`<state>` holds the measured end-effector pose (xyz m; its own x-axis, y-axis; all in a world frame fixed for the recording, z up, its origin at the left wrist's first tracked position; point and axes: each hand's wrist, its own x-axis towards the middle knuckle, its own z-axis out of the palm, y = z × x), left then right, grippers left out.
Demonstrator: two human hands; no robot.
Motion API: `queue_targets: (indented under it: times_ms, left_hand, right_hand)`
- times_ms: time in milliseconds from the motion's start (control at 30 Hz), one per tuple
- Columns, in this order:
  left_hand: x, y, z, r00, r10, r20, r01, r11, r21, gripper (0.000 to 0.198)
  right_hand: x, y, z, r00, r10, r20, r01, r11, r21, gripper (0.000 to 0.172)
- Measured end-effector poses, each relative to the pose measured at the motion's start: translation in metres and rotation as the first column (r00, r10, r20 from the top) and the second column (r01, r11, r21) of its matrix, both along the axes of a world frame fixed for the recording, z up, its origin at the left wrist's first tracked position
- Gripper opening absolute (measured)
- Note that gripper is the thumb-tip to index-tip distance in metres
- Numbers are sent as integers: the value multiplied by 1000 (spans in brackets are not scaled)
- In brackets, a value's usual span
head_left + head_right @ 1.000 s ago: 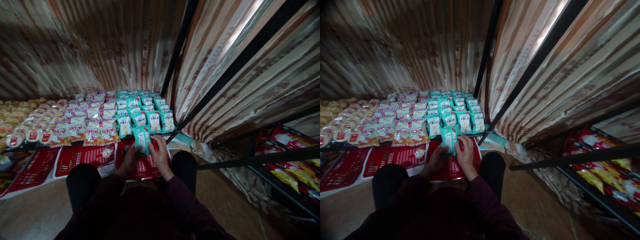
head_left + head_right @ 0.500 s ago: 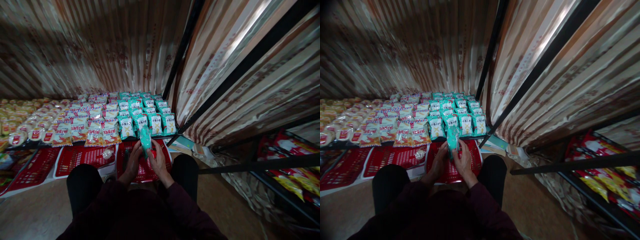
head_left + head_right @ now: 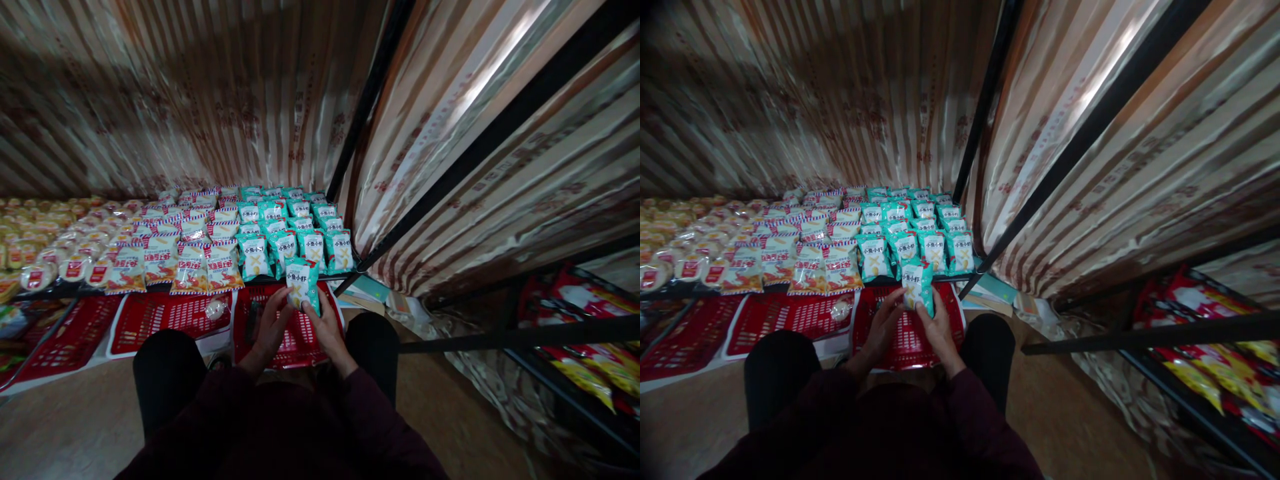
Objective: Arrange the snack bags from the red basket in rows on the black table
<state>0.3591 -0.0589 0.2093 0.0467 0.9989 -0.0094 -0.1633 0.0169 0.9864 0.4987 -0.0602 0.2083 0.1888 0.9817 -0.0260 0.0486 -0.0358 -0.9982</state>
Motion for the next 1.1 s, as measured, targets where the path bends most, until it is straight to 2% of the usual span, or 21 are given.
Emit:
queue_targets:
  times_ms: [100,233,300,400,533,667,800,933,1100]
  left_hand:
    - [-1,2,-11,997,21,-76,-16,997,70,40]
    - [-2,-1,-25,995,-28,-96,37,994,98,45]
    - [-2,-4,-28,995,-34,-92,43,994,98,46]
    - [-1,-4,-27,988,30,-150,-12,993,116,44]
    - [0,-1,-23,957,128,-262,-77,978,195,42]
    - [3,6,-23,912,201,-357,-86,946,314,42]
    - [7,14,-24,874,259,-411,-85,914,396,41]
    - [7,20,-22,857,270,-440,-79,910,406,43]
    - [8,27,-17,838,276,-471,-91,921,379,45]
  right_hand:
    - [0,2,-6,993,-49,-108,46,998,-31,63]
    - [-3,1,-12,971,-67,-229,52,996,-71,61]
    - [-4,1,-15,966,-53,-254,32,996,-87,59]
    - [-2,3,-20,971,-19,-237,-1,996,-86,56]
    - [0,10,-24,993,13,-121,-16,999,-27,54]
    - [-4,19,-23,994,-84,73,79,995,67,56]
    - [-7,29,-22,988,-84,131,69,991,115,57]
    - [-10,37,-24,978,-85,193,53,985,166,55]
    - [-12,48,-26,921,-132,366,36,965,258,52]
